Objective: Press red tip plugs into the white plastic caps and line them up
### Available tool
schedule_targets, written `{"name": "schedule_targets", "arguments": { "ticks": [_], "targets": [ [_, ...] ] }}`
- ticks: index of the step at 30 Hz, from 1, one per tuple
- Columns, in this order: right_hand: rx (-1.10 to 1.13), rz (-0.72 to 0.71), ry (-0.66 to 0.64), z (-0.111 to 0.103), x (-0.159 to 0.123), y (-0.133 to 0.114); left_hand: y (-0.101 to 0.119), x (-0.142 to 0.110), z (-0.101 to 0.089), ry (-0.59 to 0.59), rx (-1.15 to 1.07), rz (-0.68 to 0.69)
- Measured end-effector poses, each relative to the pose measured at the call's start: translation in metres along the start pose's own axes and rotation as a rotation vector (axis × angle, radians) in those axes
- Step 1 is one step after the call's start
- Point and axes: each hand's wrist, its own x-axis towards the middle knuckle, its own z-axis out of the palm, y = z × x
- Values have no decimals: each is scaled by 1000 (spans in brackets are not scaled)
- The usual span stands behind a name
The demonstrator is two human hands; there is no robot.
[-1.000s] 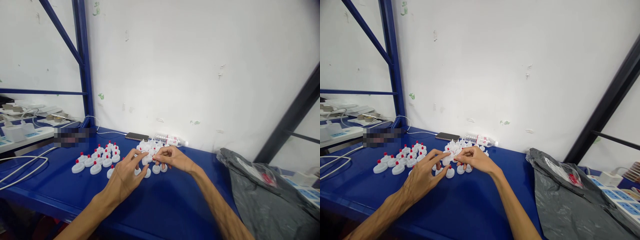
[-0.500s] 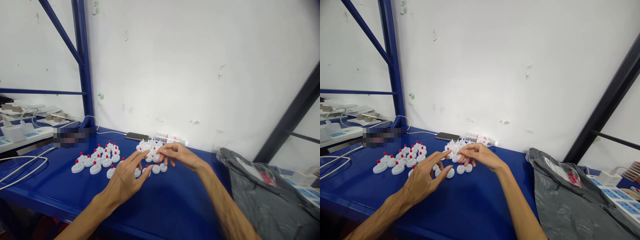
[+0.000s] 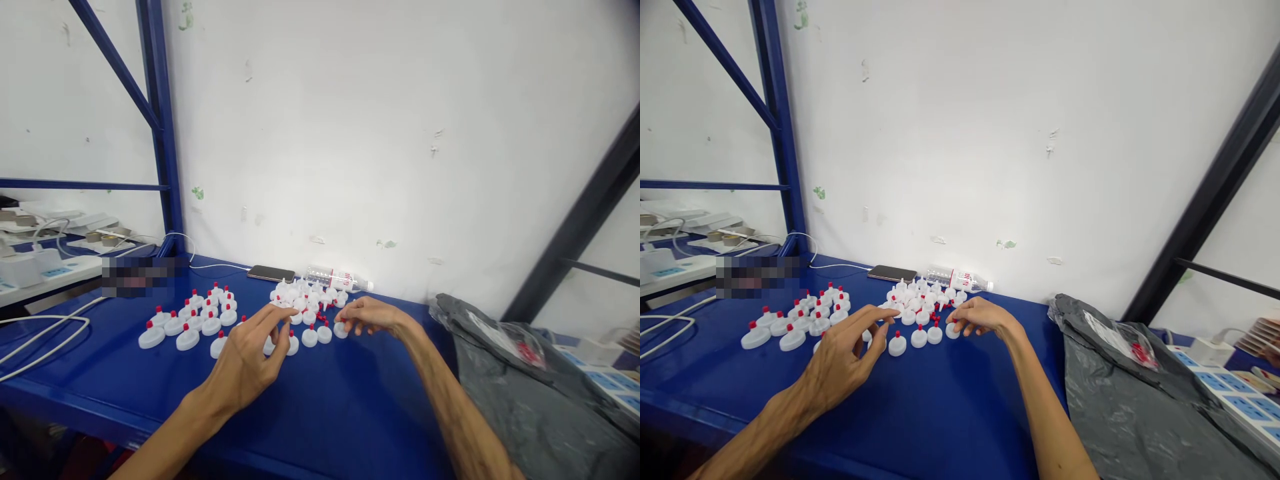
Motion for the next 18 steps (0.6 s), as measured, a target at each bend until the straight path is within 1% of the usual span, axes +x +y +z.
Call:
{"name": "schedule_targets", "arguments": {
  "ticks": [2, 3, 6, 9, 11, 14, 16, 18],
  "targets": [
    [-42, -19, 47, -5, -2, -1, 0, 0, 0, -3, -5, -2],
    [-66, -29, 91, -8, -3, -1, 0, 0, 0, -3, -8, -2],
    [-160, -30, 293, -15, 1, 4, 1, 1, 0, 1, -11, -1],
    [-279, 22, 474, -12, 9, 12, 1, 0, 0, -4, -9, 5],
    [-345, 56, 535, -7, 13, 17, 1, 0, -1, -8, -6, 4],
    [-391, 74, 592, -3, 12, 19, 0, 0, -1, -12, -6, -5],
    [-390, 57, 633, -5, 7, 15, 0, 0, -1, -14, -9, -2],
    [-362, -1, 651, -8, 1, 6, 1, 0, 0, -11, -12, 3]
  ]
}}
